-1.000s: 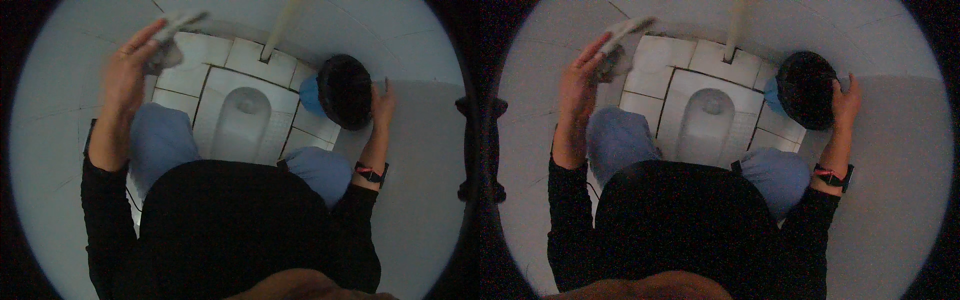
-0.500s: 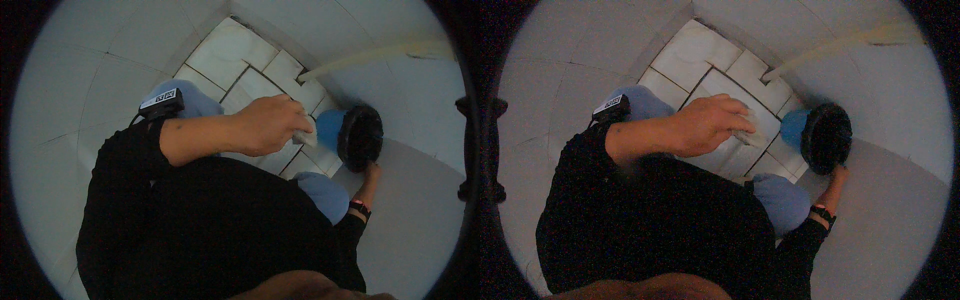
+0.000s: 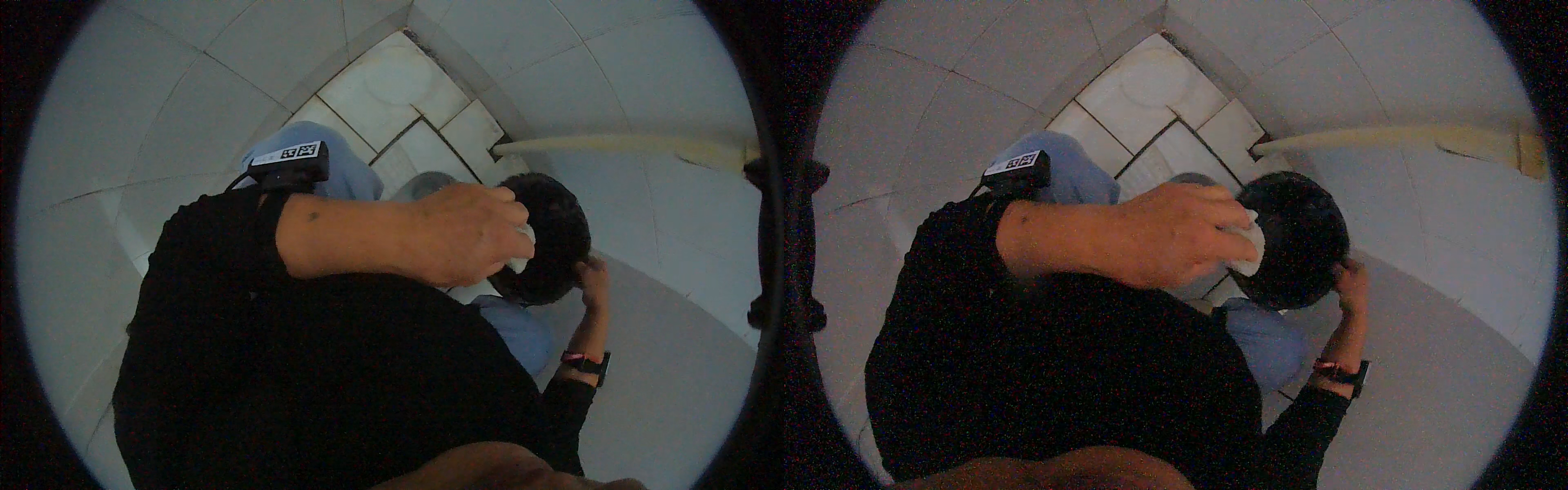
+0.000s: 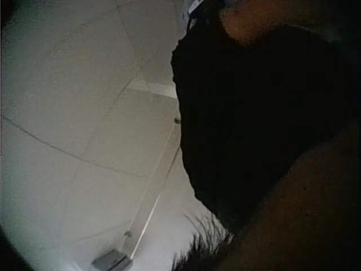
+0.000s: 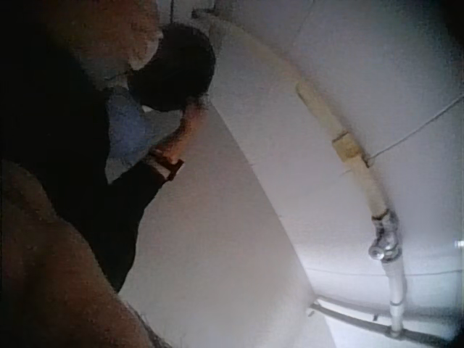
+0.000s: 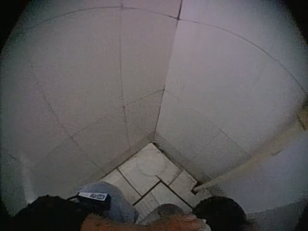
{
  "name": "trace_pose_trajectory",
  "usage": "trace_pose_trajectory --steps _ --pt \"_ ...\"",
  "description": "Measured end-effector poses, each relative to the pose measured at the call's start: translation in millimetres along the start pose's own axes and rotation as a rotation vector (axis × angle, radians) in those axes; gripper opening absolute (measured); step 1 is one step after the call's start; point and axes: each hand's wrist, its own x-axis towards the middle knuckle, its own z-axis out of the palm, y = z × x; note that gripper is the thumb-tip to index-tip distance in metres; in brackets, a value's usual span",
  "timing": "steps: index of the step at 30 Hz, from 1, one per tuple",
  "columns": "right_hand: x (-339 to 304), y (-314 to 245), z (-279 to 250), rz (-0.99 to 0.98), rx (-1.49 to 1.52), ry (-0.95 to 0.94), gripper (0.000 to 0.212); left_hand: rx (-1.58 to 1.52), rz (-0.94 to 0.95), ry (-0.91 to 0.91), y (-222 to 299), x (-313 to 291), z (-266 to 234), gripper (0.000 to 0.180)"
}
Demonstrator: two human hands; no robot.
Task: The person wipes the tiled walls and fixtures in a small bathroom using a cloth, then moves to the sink area and rinses the cloth under running water.
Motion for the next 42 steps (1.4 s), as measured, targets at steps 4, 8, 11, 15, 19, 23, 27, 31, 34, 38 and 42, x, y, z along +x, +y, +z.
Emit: trace_pose_trajectory --steps 4,8,11,15,19,23,27,31,34,38,42 --pt "34.2 -76.6 60.0 -0.102 0.103 -0.136 0.020 -0.037 0.032 0.033 3.9 -6.7 -5.4 0.031" --pt "80.1 -140.6 148.1 -0.143 0.251 -0.239 0.019 -0.021 -0.024 0.025 1.8 -9.5 -4.6 0.029" --pt "105.0 -181.3 193.1 -0.125 0.412 -0.221 0.026 -0.045 -0.017 0.048 -3.1 -6.5 -0.6 0.029" --pt "107.3 -210.0 214.2 -0.295 0.498 -0.242 0.051 -0.012 -0.080 -0.001 -3.1 -0.6 0.3 0.029" --pt "69.4 -200.0 196.0 -0.302 0.439 -0.316 0.060 -0.015 -0.149 0.005 -2.4 3.9 -3.3 0.030" --pt "12.5 -176.1 152.7 -0.287 0.480 -0.390 0.051 -0.492 -0.629 -0.003 -15.4 11.3 5.1 0.037" --pt "-49.5 -150.7 99.0 -0.260 0.738 -0.148 0.043 -1.083 -1.105 0.394 -40.2 39.6 45.4 0.034" --pt "-85.5 -128.4 67.4 -0.260 0.921 0.111 0.039 -0.774 -1.191 0.731 -91.8 94.1 92.7 0.027" --pt "-94.7 -116.3 57.6 -0.263 0.891 0.103 0.039 -0.686 -1.191 0.913 -149.9 126.3 114.4 0.027" --pt "-103.5 -103.7 49.1 -0.233 0.870 0.158 0.038 -0.667 -1.189 1.040 -209.0 155.9 131.6 0.028" --pt "-114.5 -89.8 42.6 -0.206 0.859 0.181 0.037 -0.747 -1.173 1.086 -248.3 174.3 141.4 0.029"
